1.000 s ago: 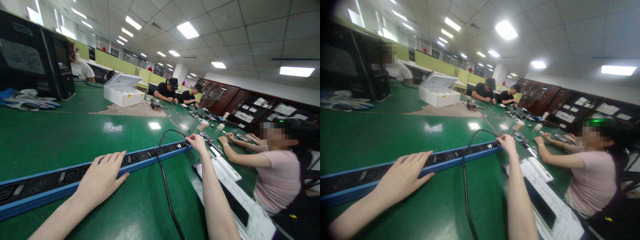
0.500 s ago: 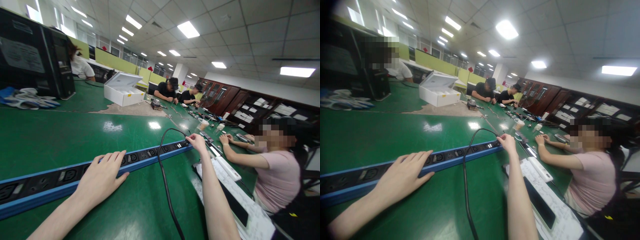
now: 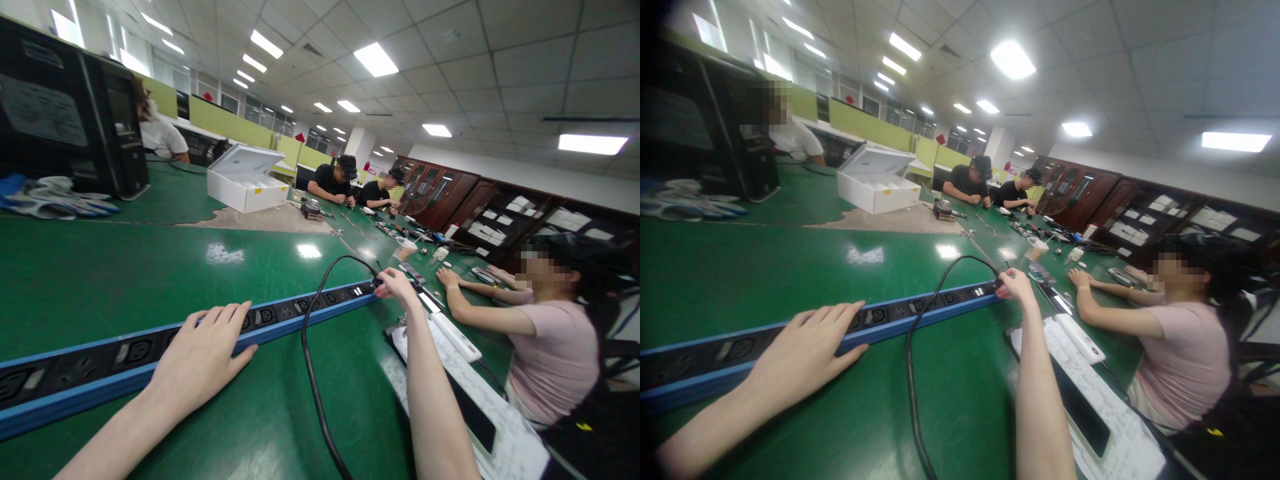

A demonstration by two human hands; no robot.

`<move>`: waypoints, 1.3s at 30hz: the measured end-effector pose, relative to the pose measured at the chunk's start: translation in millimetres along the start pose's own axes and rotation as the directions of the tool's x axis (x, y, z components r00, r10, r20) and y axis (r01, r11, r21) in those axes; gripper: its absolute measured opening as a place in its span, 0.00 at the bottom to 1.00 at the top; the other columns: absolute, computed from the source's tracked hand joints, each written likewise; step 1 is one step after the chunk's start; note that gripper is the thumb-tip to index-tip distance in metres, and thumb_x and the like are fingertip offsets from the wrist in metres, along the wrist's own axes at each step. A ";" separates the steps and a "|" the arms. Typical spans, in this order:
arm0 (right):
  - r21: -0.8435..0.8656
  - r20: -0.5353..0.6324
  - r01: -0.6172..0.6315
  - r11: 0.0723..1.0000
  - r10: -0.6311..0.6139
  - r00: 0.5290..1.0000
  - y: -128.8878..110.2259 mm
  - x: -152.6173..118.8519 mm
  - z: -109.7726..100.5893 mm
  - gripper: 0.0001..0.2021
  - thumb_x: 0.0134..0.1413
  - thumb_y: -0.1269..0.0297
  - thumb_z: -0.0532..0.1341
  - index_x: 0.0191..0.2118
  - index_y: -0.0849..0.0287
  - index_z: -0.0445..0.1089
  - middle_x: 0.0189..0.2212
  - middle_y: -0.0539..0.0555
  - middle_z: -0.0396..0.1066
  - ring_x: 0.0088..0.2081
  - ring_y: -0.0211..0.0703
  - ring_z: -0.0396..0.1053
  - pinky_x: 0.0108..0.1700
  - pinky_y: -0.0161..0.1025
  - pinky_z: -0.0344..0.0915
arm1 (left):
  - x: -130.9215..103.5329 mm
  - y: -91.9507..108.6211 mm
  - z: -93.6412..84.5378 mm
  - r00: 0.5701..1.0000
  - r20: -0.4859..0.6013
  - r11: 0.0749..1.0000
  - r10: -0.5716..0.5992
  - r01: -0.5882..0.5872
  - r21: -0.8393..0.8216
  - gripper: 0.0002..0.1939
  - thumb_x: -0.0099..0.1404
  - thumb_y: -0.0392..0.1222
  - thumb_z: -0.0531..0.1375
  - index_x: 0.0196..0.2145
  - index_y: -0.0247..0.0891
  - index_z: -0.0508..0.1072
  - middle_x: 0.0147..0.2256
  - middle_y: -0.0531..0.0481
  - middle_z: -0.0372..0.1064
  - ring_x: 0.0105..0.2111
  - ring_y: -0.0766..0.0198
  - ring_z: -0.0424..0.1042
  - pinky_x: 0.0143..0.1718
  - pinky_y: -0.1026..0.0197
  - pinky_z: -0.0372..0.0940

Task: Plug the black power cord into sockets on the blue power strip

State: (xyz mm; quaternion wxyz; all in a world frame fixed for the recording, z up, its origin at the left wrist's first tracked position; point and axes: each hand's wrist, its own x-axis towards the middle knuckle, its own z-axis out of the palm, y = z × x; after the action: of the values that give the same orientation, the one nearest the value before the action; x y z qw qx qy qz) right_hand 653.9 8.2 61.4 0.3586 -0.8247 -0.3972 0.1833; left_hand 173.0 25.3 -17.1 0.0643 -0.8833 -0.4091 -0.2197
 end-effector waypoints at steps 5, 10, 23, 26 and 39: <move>-0.056 -0.072 -0.085 0.995 0.081 0.994 1.1 5.6 -1.0 0.23 0.60 0.39 0.55 0.39 0.57 0.68 0.20 0.58 0.76 0.24 0.49 0.77 0.25 0.37 0.73 | 0.3 0.8 -0.5 1.000 -0.006 1.000 -0.004 0.004 -0.001 0.35 0.66 0.55 0.54 0.66 0.35 0.62 0.57 0.36 0.69 0.55 0.41 0.68 0.56 0.44 0.57; -0.059 -0.008 -0.070 0.996 0.070 0.998 0.7 5.9 1.7 0.22 0.52 0.44 0.67 0.38 0.57 0.66 0.23 0.59 0.77 0.26 0.51 0.78 0.26 0.40 0.74 | 0.7 1.2 0.5 1.000 -0.002 1.000 -0.004 0.004 0.012 0.35 0.66 0.55 0.54 0.66 0.34 0.61 0.57 0.35 0.69 0.55 0.41 0.67 0.56 0.43 0.57; -0.610 -0.022 0.298 0.734 -0.391 0.920 -8.7 1.2 -29.9 0.14 0.54 0.63 0.64 0.47 0.55 0.75 0.37 0.55 0.78 0.36 0.45 0.75 0.37 0.36 0.67 | -1.3 1.6 -0.2 1.000 -0.005 1.000 0.000 0.000 0.017 0.35 0.66 0.55 0.54 0.66 0.34 0.62 0.57 0.36 0.69 0.54 0.41 0.67 0.56 0.43 0.57; -0.702 0.043 0.344 0.624 -0.445 0.895 -8.4 -2.5 -31.9 0.15 0.55 0.66 0.62 0.48 0.51 0.77 0.38 0.53 0.78 0.39 0.45 0.74 0.40 0.35 0.65 | -0.5 1.5 0.3 1.000 -0.008 1.000 0.000 0.000 0.010 0.35 0.66 0.55 0.54 0.65 0.35 0.62 0.56 0.36 0.69 0.54 0.41 0.68 0.55 0.43 0.57; -0.638 0.119 0.430 0.639 -0.470 0.875 -7.3 -4.9 -19.0 0.14 0.54 0.67 0.64 0.46 0.51 0.78 0.41 0.52 0.79 0.41 0.43 0.75 0.41 0.34 0.65 | -0.3 1.9 0.0 1.000 -0.002 1.000 -0.014 0.014 -0.005 0.35 0.66 0.56 0.54 0.66 0.35 0.61 0.56 0.35 0.69 0.54 0.41 0.68 0.56 0.43 0.57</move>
State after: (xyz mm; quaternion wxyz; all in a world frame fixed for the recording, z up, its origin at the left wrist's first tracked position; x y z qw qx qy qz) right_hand 658.2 -0.9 79.6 0.0972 -0.7763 -0.6171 -0.0843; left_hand 174.2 23.9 -17.0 0.0609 -0.8804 -0.4146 -0.2219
